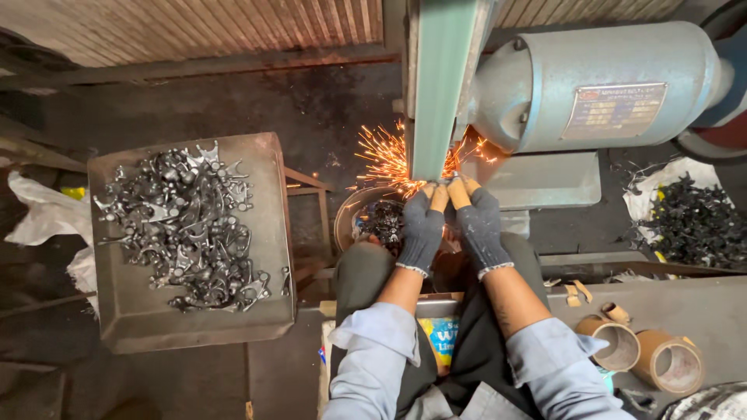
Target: The person sits at a bench grinder and grinds small metal castings one at a time, holding each piece against the spinning wheel to remove excess material while sparks fly, then places the ground piece into a bowl and picks the next piece from a tray of raw castings. At the end the person stands and moves toward bags on the floor.
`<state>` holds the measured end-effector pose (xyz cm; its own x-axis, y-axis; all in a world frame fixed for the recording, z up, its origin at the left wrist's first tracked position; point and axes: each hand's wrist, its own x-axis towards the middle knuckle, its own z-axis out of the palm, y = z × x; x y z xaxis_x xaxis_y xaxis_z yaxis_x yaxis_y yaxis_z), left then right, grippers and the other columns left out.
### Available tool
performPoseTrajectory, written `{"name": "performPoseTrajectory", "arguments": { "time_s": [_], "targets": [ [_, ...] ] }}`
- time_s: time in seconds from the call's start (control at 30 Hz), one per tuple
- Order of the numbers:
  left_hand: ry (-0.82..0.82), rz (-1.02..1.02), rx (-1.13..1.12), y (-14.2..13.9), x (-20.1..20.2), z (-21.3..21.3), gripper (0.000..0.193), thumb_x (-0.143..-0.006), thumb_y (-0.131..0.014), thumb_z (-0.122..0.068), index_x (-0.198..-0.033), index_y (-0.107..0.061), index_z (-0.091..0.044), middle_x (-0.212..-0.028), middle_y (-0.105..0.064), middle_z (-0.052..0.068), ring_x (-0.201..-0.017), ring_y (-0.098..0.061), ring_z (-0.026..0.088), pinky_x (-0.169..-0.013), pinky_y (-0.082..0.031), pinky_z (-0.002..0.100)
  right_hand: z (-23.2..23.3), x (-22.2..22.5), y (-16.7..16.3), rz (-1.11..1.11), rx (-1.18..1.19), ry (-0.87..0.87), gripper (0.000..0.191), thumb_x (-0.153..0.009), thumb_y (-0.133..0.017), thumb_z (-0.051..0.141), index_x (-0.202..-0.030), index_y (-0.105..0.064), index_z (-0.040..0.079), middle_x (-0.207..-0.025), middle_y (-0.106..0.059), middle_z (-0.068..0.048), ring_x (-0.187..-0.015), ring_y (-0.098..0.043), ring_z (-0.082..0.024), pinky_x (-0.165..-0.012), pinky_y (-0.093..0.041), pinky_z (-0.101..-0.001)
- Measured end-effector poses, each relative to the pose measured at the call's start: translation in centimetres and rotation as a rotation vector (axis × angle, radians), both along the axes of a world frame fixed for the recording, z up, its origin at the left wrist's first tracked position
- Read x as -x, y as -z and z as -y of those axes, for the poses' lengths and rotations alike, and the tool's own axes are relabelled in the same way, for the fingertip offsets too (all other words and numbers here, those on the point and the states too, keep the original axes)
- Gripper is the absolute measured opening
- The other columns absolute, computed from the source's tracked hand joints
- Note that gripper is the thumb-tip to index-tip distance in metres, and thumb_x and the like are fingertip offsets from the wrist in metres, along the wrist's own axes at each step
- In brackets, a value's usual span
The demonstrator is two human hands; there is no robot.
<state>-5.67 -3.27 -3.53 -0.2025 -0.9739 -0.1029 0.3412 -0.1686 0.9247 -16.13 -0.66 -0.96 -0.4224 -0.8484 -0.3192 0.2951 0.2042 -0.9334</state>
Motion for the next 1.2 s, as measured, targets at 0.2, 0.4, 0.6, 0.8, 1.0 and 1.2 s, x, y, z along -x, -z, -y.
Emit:
{"name": "performPoseTrajectory", "arguments": {
  "time_s": [0.2, 0.4, 0.6, 0.8, 1.0, 1.2],
  "targets": [
    [0.272, 0.232, -0.150, -0.7, -2.3, -1.0, 0.044, -0.099, -0.071, -0.017, -0.138, -0.057, -0.002, -0.105, -0.072, 0.015, -0.093, -0.065, 0.019, -0.079, -0.054, 0.038, -1.0, 0.5, -1.9, 0.162, 0.223, -0.046, 0.049, -0.095, -0.067, 0.013, -0.141, -0.054, 0.003, -0.119, -0.069, -0.002, -0.110, -0.063, -0.013, -0.098, -0.051, -0.0283],
    [0.209, 0.817, 0.344, -0.6, -5.1, -1.5, 0.042, -0.100, -0.063, -0.028, -0.130, -0.064, 0.000, -0.117, -0.071, 0.025, -0.107, -0.068, 0.042, -0.093, -0.053, 0.044, -2.2, -0.6, -2.8, -0.478, -0.042, -0.218, 0.053, -0.090, -0.075, 0.015, -0.136, -0.058, -0.004, -0.115, -0.071, -0.007, -0.111, -0.066, -0.016, -0.097, -0.050, -0.0284],
    [0.180, 0.699, 0.176, 0.5, -5.4, 0.2, 0.034, -0.100, -0.058, -0.027, -0.122, -0.065, -0.002, -0.115, -0.072, 0.023, -0.108, -0.069, 0.038, -0.092, -0.053, 0.042, 0.6, -2.2, -2.0, -0.069, -0.040, -0.316, 0.041, -0.103, -0.062, 0.031, -0.123, -0.067, -0.004, -0.107, -0.071, -0.008, -0.097, -0.063, -0.012, -0.085, -0.053, -0.0280],
    [0.024, 0.803, 0.063, 1.9, -3.7, 0.4, 0.027, -0.093, -0.061, -0.018, -0.113, -0.068, -0.001, -0.105, -0.073, 0.023, -0.100, -0.071, 0.037, -0.086, -0.054, 0.042, 2.3, -3.4, -2.1, -0.182, -0.323, -0.308, 0.042, -0.104, -0.059, 0.034, -0.110, -0.067, -0.007, -0.082, -0.068, -0.013, -0.063, -0.059, -0.024, -0.056, -0.046, -0.0409],
    [-0.070, 0.582, 0.100, 2.1, -2.0, -0.3, 0.025, -0.088, -0.060, -0.015, -0.109, -0.065, -0.001, -0.100, -0.073, 0.020, -0.095, -0.073, 0.034, -0.081, -0.056, 0.041, 1.7, -1.2, -1.1, -0.641, -0.077, -0.312, 0.037, -0.103, -0.061, 0.031, -0.109, -0.072, -0.004, -0.089, -0.071, -0.010, -0.079, -0.066, -0.016, -0.072, -0.052, -0.0302],
    [-0.004, 1.062, 0.163, 1.0, -3.2, 0.6, 0.026, -0.093, -0.072, -0.029, -0.096, -0.071, -0.003, -0.091, -0.072, 0.021, -0.087, -0.069, 0.039, -0.075, -0.053, 0.047, 1.6, -4.9, 2.0, 0.634, -0.005, 0.052, 0.028, -0.106, -0.059, 0.028, -0.112, -0.065, 0.002, -0.100, -0.070, -0.007, -0.089, -0.065, -0.019, -0.079, -0.054, -0.0338]
  ]
}}
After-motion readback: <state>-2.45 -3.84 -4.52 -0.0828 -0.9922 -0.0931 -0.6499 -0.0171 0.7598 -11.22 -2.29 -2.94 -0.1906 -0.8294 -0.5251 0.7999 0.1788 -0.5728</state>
